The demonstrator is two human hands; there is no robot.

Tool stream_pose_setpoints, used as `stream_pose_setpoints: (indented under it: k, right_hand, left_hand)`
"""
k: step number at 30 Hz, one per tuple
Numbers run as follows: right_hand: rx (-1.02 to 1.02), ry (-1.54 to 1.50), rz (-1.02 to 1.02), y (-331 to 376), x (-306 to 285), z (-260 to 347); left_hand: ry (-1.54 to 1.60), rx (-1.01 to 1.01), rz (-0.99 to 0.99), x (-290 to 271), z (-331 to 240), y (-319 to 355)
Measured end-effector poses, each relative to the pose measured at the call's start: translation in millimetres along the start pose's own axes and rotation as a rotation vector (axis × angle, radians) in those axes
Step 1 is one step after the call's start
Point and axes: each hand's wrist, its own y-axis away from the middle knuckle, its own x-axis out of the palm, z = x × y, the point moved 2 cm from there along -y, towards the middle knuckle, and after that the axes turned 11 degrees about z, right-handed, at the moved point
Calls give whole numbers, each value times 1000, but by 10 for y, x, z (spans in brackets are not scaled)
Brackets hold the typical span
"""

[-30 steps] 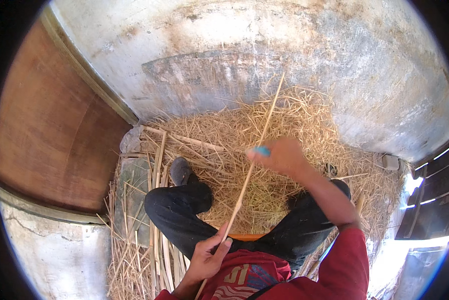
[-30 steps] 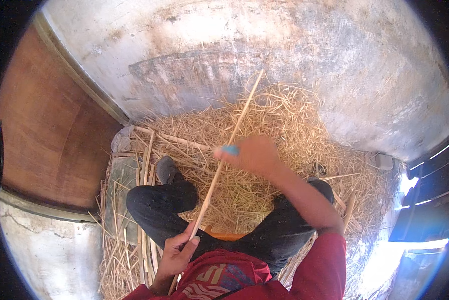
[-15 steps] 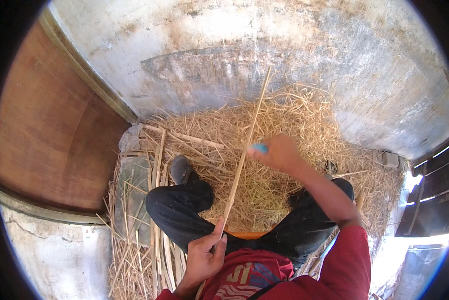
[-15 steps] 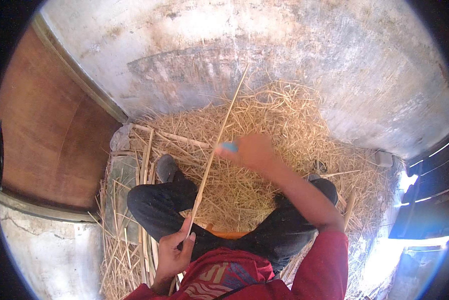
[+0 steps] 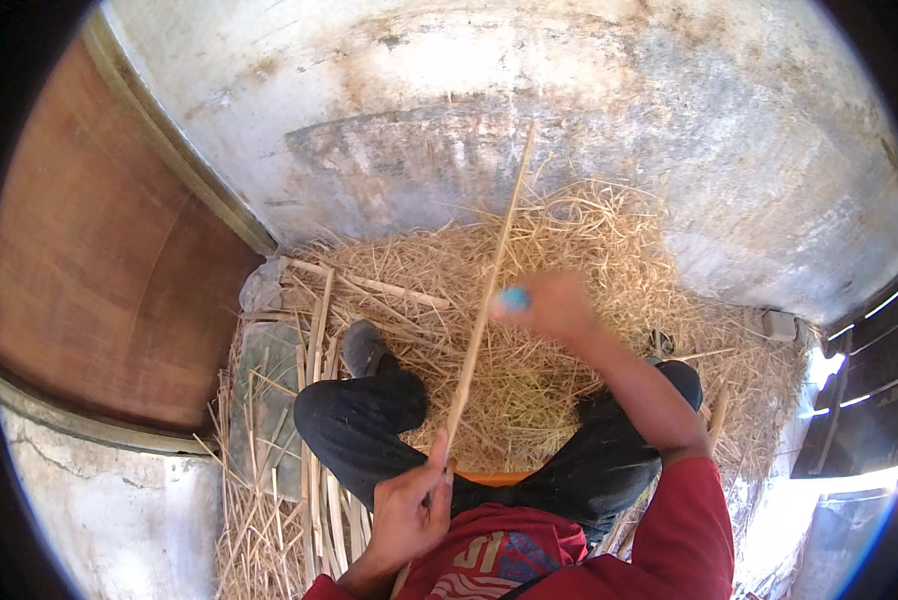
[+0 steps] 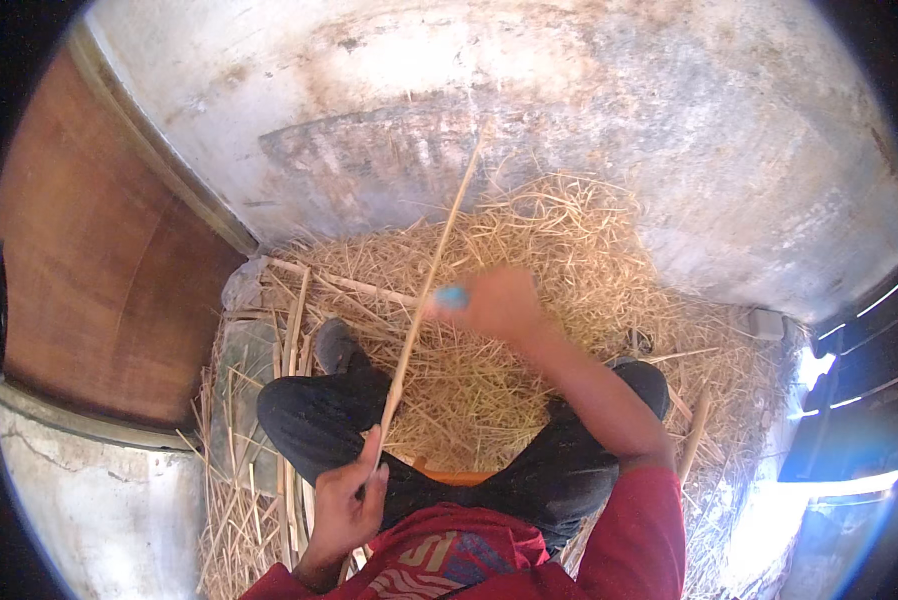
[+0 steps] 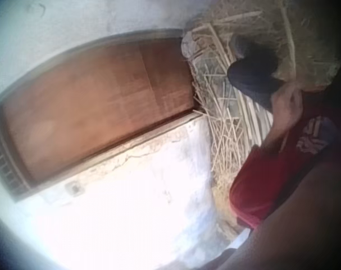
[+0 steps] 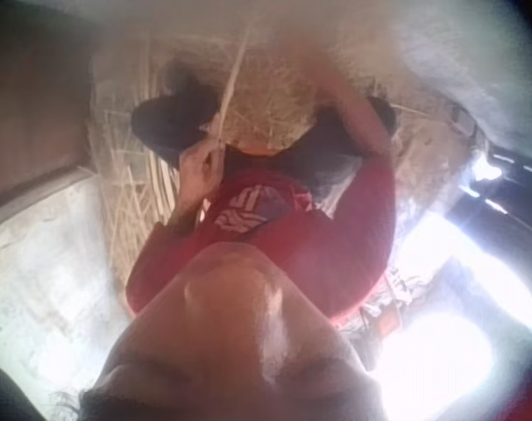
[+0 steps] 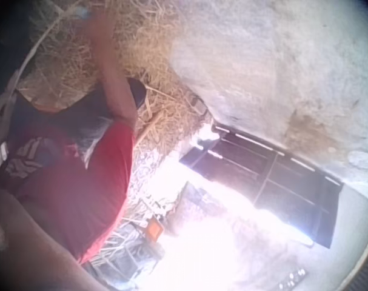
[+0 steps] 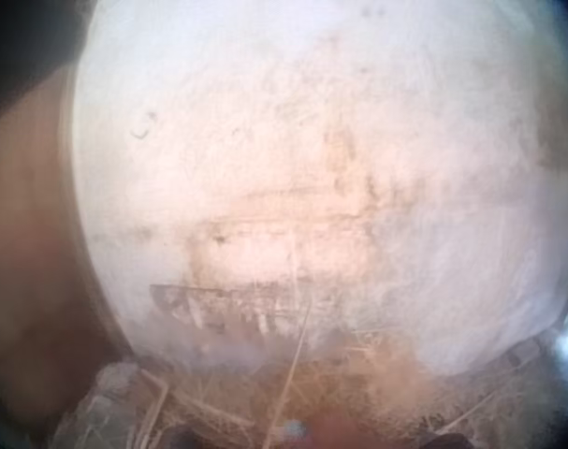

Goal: The person sits cross-legged on a straw-covered floor and uses a utility knife to shave a long bamboo strip. They hold the strip with their left hand and repeatedly scrape the blade along its length to remove the outer layer, occasionally rotating the strip to work on different sides.

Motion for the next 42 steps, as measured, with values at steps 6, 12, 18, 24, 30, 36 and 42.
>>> stream_pose_setpoints:
  k: [6, 12, 18, 24, 30, 36, 42]
  right_hand:
    - [137, -84, 53, -12, -183, -99]
    - [-138, -37, 211, 190, -133, 419]
    - [222, -118, 165, -205, -215, -341]
    - [-29, -155, 183, 180, 4, 274]
    - [203, -109, 276, -50, -67, -181]
    - [138, -111, 200, 175, -30, 48]
    - [468, -6, 93, -275, -180, -1228]
  left_hand:
    - [127, -138, 36, 49, 78, 232]
    - [96, -118, -5, 23, 145, 260]
    - [121, -38, -28, 64, 54, 250]
    - [66, -112, -16, 19, 73, 336]
    - [100, -29, -31, 51, 71, 350]
    - [126, -127, 61, 98, 142, 487]
    - [251, -138, 121, 203, 122, 663]
